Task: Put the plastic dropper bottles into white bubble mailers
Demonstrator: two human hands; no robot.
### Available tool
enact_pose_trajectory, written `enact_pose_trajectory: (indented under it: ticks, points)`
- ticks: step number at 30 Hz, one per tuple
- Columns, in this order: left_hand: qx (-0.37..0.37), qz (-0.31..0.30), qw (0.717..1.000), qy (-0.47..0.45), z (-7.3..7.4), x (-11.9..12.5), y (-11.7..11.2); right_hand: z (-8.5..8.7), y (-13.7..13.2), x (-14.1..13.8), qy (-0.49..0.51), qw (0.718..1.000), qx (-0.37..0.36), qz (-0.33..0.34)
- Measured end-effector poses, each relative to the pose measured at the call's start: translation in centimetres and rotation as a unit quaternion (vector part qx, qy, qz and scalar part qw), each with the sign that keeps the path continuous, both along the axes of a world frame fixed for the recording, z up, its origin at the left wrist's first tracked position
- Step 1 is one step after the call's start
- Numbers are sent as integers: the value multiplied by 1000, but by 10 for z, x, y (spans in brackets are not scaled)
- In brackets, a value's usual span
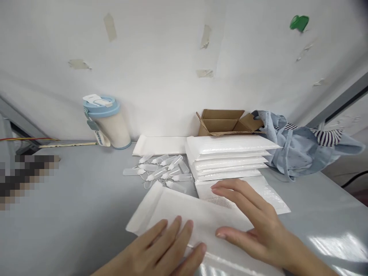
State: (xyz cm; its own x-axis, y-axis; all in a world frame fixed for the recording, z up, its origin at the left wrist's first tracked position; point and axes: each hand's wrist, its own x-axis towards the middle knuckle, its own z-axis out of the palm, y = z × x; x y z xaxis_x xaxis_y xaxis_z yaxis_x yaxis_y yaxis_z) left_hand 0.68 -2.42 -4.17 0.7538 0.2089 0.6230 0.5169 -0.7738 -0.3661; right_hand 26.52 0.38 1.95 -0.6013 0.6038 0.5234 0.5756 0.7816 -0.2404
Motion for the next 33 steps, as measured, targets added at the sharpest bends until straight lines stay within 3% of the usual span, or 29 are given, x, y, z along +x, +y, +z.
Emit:
enact_pose_trajectory:
  ticks: [2, 4, 6, 8, 10, 12, 13, 14, 16, 18, 20, 21, 23, 25, 28, 30, 33]
  points:
    - [-25, -14, 999, -14, 0, 13, 3, 0, 1, 6, -51, 998, -40, 1]
    - [-118, -44, 992, 12, 4, 16, 5, -4, 0, 6, -129, 986, -100, 9]
    - [-204, -72, 976, 19, 8, 11, 6, -12, -2, 1, -220, 961, -167, 23]
    - [-233, -68, 970, -18, 10, 1, 9, -20, -3, -8, -293, 930, -221, 27]
    - [-244, -3, 965, -95, 8, -10, 16, -24, -4, -16, -314, 915, -252, 22]
    - [-302, 131, 926, -184, 6, -19, 26, -24, -3, -20, -310, 913, -264, 13]
    - [-364, 201, 883, -221, 6, -22, 32, -23, -3, -21, -306, 914, -267, 8]
    - [-440, 258, 822, -254, 7, -23, 37, -22, -3, -21, -305, 913, -271, 5]
    - [-604, 292, 671, -316, 11, -24, 44, -20, -4, -19, -307, 911, -277, 2]
    - [-728, 235, 526, -372, 17, -20, 47, -20, -3, -18, -308, 911, -275, 2]
    - [-808, 153, 416, -388, 21, -15, 44, -22, -3, -18, -302, 917, -261, 1]
    - [-836, 117, 375, -382, 22, -12, 42, -23, -4, -19, -297, 921, -251, 2]
    - [-858, 93, 323, -389, 21, -8, 36, -26, -4, -20, -286, 930, -231, 8]
    - [-848, 108, 314, -413, 20, -6, 32, -27, -5, -21, -274, 938, -211, 11]
    - [-838, 79, 362, -401, 22, -8, 31, -28, -6, -21, -259, 949, -181, 8]
    - [-845, 40, 377, -377, 24, -10, 31, -29, -6, -21, -253, 953, -164, 8]
    - [-853, 36, 348, -387, 24, -9, 29, -28, -5, -19, -245, 958, -149, 22]
